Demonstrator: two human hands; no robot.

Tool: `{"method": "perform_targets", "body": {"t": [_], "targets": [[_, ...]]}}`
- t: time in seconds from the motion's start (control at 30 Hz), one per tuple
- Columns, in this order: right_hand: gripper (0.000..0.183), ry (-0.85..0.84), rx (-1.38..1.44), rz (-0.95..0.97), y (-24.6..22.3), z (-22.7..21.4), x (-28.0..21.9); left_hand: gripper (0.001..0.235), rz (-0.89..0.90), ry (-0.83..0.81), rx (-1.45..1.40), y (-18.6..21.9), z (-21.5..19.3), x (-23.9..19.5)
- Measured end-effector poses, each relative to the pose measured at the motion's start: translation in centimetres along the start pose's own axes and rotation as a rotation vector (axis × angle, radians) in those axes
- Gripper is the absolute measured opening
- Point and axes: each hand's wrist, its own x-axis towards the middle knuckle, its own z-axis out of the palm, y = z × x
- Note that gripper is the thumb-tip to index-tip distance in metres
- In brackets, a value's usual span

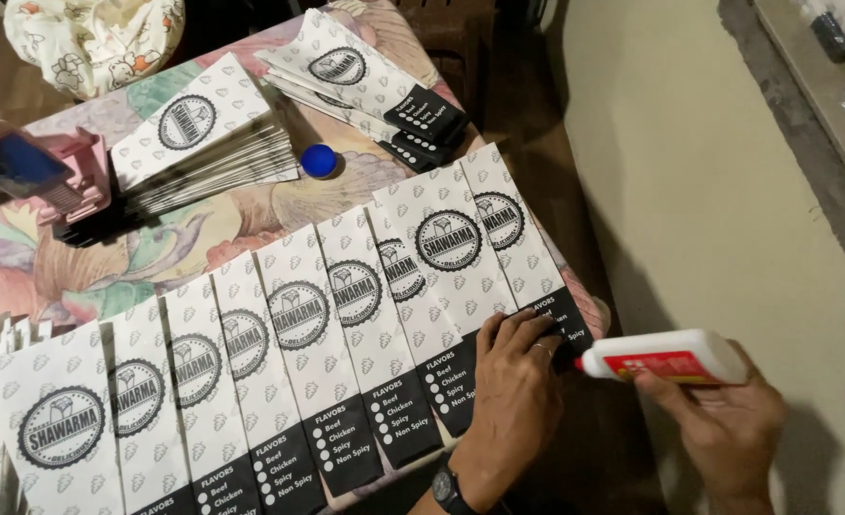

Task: Applying glue to the edges of paper food sleeves and folding them to complete the assembly.

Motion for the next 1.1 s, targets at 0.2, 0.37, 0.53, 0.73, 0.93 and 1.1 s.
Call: {"method": "perform_targets", "body": {"t": [0.2,0.37,0.53,0.73,0.93,1.1], "targets": [[0.038,0.107,0.032,-0.064,1.5,-0.9,0.9,0.032,0.022,-0.031,0.023,-0.3,0.2,-0.2],[0.033,-0.003,0.088,0.007,-0.4,0.9,-0.5,0.033,0.039,-0.045,0.044,-0.2,0.2,0.0],[0.036,0.096,0.076,-0.015,1.0,0.2,0.5,0.034,0.079,-0.029,0.031,-0.2,0.1,-0.1],[0.031,0.190,0.311,-0.091,4.2,-2.6,1.9,0.036,0.154,0.108,-0.192,1.0,-2.6,0.6],[0.033,0.130,0.388,-0.055,4.2,-1.6,0.3,0.015,0.040,0.026,0.075,-1.9,-4.7,-2.5],[0.031,0.057,0.315,-0.037,3.4,0.4,-1.2,0.027,-0.010,-0.093,0.073,-1.9,-5.0,-3.4]]}}
